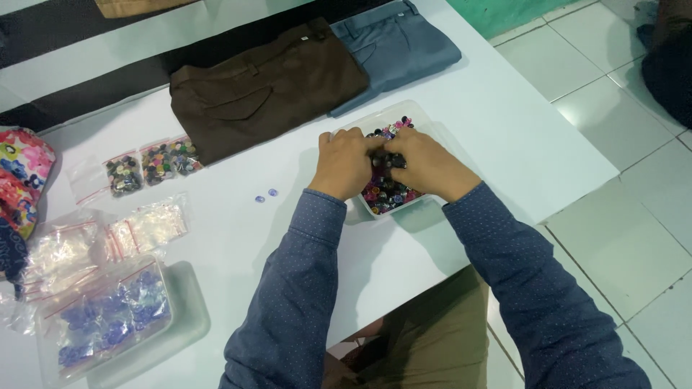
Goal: Sorting and arranging small decorative buttons on a work table
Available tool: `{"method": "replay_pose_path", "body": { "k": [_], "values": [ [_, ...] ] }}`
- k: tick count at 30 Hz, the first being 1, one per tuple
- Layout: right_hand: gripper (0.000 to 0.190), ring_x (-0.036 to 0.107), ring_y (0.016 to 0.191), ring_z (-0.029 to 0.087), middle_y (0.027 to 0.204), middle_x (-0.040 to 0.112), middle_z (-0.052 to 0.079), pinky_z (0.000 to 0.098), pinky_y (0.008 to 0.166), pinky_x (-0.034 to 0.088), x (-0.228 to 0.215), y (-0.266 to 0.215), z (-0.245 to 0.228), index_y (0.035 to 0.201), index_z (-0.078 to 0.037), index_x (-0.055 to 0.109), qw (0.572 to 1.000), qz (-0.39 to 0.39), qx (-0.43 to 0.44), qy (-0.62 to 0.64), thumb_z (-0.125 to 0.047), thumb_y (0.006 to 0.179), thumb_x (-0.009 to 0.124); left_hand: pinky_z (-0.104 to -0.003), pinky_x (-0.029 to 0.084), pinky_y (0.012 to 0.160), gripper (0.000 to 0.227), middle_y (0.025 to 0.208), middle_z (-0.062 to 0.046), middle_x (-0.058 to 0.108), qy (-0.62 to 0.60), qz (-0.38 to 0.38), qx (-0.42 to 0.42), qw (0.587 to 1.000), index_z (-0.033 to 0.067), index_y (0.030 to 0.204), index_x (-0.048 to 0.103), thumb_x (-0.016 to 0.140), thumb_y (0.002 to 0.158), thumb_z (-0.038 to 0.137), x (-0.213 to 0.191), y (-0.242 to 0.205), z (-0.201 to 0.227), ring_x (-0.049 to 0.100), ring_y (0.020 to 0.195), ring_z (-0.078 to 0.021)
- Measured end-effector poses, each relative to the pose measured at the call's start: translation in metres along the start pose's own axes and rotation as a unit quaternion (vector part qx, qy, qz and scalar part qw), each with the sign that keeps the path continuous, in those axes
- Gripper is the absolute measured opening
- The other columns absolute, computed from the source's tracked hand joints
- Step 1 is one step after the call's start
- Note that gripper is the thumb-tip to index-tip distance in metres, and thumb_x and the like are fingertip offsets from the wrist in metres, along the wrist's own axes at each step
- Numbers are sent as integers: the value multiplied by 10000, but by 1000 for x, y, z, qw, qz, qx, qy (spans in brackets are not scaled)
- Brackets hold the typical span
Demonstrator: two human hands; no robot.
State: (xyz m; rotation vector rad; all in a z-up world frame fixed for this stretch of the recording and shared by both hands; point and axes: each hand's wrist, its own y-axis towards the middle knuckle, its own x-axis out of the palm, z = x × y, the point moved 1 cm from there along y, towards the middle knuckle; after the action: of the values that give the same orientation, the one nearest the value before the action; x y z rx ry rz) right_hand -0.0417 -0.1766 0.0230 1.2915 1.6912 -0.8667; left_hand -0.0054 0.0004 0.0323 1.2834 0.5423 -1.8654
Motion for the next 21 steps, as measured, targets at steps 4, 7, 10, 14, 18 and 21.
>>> {"method": "replay_pose_path", "body": {
  "k": [4,7,10,14,18,21],
  "values": [
    [337,679,1038,437,1100,673,205,528,827,584,-19,0,-5,1170,-54,760,995,-29,35,-87,-132,846,709,-533,303,1073,295,923,-104,692,26,8,-2,1000,159,1050,791,567,885,61,18,7,-10,639,1015,-309],
    [318,729,934,395,1048,711,229,410,750,605,-40,-8,-16,1158,-19,773,998,3,46,-52,-33,853,686,-494,322,1036,235,807,-57,639,18,12,-13,1000,176,813,777,584,867,54,22,6,-10,627,921,-260],
    [286,740,867,361,1025,718,257,387,693,604,-46,-8,-10,1163,29,758,997,46,42,-37,9,898,652,-492,328,1020,214,801,-66,639,20,17,-14,1000,151,817,782,599,875,56,22,7,-10,630,903,-260],
    [254,750,793,323,947,727,232,343,630,611,-33,6,-3,1143,21,763,997,38,45,-56,-31,913,667,-489,342,1007,208,797,-72,636,15,23,-9,1000,138,818,780,602,881,50,21,9,-11,631,892,-262],
    [336,724,925,413,1035,695,262,451,742,613,-17,18,-9,1177,39,735,999,42,2,-27,-16,850,679,-482,353,998,218,813,-66,629,-5,19,-10,1000,137,851,752,563,882,33,17,7,-9,637,910,-275],
    [321,718,939,451,1029,699,262,485,754,615,-5,17,4,1171,35,740,1000,30,0,-3,4,862,658,-482,358,996,221,817,-62,641,-11,14,-19,1000,137,877,749,556,893,31,19,7,-11,645,912,-269]
  ]
}}
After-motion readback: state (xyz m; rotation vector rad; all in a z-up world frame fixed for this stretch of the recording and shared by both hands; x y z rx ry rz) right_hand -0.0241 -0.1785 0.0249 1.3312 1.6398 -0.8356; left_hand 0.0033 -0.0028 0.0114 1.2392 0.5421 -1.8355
